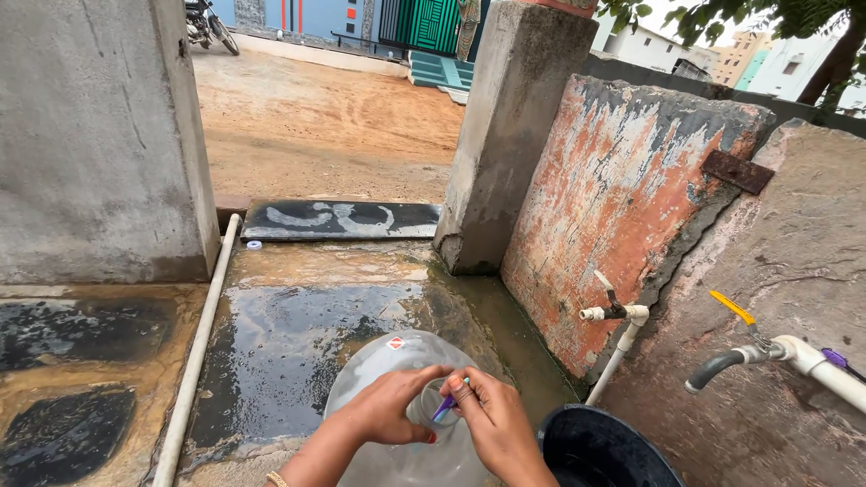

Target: The person is cleaning the interior and exterior of a large plastic water jug using water and small stones/gravel as an abrasive.

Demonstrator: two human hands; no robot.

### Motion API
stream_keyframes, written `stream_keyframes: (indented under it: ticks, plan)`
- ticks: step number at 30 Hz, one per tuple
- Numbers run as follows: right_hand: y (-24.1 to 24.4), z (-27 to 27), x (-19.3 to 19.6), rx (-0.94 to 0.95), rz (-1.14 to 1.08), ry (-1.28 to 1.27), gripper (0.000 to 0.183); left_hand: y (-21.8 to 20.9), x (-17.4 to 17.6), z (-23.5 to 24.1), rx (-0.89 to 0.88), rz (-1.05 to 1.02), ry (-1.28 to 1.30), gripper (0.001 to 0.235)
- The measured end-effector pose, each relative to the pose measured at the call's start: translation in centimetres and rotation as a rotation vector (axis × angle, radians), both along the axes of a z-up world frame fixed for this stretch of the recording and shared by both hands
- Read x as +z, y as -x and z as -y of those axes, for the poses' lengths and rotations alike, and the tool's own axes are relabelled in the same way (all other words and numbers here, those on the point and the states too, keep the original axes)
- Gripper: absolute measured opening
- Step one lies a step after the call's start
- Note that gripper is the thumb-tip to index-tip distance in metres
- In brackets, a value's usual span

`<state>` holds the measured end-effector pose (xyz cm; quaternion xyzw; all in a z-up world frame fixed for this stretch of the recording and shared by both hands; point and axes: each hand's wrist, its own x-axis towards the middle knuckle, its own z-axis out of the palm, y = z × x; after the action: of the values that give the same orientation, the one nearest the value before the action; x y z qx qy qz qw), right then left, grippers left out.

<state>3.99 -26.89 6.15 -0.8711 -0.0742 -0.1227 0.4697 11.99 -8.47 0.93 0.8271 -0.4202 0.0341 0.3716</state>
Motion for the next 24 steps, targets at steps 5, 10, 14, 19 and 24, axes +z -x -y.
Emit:
stream_keyframes:
  ticks: [5, 10, 14, 19, 24]
  plan:
    - [-0.1, -0.6, -1.0, 0.034, -0.038, -0.073, 0.036, 1.9, 1.2, 0.5, -0.063, -0.071, 0.147, 0.126]
    - [2.5, 0.1, 3.5, -0.037, 0.145, 0.056, 0.038, 2.3, 1.0, 1.4, -0.062, -0.106, 0.151, 0.078]
    - [2.9, 0.0, 4.1, -0.143, 0.053, -0.140, 0.041, 2.1, 0.2, 1.1, -0.068, -0.099, 0.088, 0.063]
    - [1.4, -1.3, 1.5, 0.001, 0.094, 0.206, 0.034, 1.4, -0.7, 1.1, -0.080, -0.097, 0.102, 0.050]
    - [4.0, -1.4, 5.5, 0.003, 0.232, 0.035, 0.034, 2.0, 0.7, 1.0, -0.057, -0.173, 0.120, 0.058]
